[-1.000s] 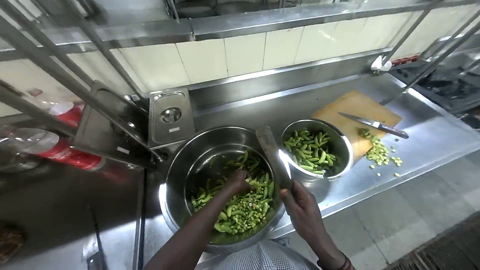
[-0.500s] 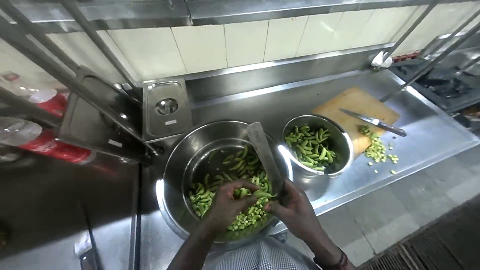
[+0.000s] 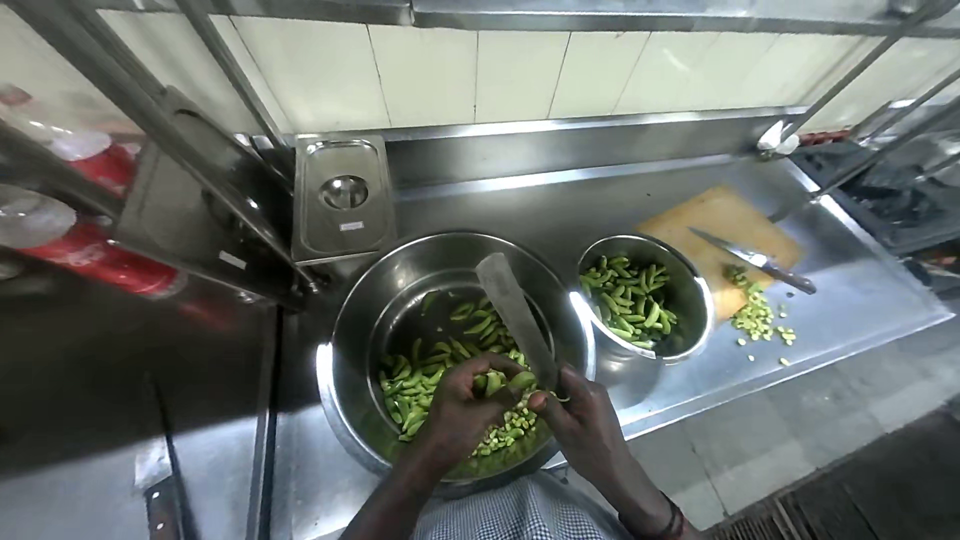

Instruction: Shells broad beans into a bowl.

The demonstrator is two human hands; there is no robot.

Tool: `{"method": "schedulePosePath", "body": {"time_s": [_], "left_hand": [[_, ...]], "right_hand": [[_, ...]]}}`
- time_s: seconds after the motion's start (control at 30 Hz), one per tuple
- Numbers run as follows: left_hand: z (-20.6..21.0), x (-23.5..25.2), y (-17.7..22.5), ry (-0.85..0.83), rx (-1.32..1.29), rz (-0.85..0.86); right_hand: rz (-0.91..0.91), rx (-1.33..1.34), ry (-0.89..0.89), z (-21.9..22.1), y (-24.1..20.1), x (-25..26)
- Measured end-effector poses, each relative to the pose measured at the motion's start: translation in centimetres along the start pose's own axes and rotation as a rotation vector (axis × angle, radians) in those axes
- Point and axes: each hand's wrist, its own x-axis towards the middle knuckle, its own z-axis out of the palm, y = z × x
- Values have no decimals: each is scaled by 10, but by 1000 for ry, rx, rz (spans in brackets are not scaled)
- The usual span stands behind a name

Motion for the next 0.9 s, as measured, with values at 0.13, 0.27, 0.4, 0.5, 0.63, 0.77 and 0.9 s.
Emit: {"method": "schedulePosePath", "body": {"time_s": [0.13,0.27,0.4,0.5,0.63,0.77,0.9], "left_hand": [[-10,1,-1,-39,-438,-99],[-15,2,-4,-92,-663,-199],[-10,1,-5,-75,-680,-233],[-4,-1,-6,-80,-677,-255],[2,-4,-2,-49,-695,-307],[6,-5,-1,12,-727,-322],[5,0,3,246,-684,-354]], "right_hand": [[-5,-26,-1,-3,2,1],[-39,-125,0,0,2,2],[-49,-130,-2,5,-2,1],[-51,-156,22,6,-5,1],[-55,-199,37,8,-5,0],[-74,-236,28,9,0,-2],[-99,-220,0,9,2,-4]]}}
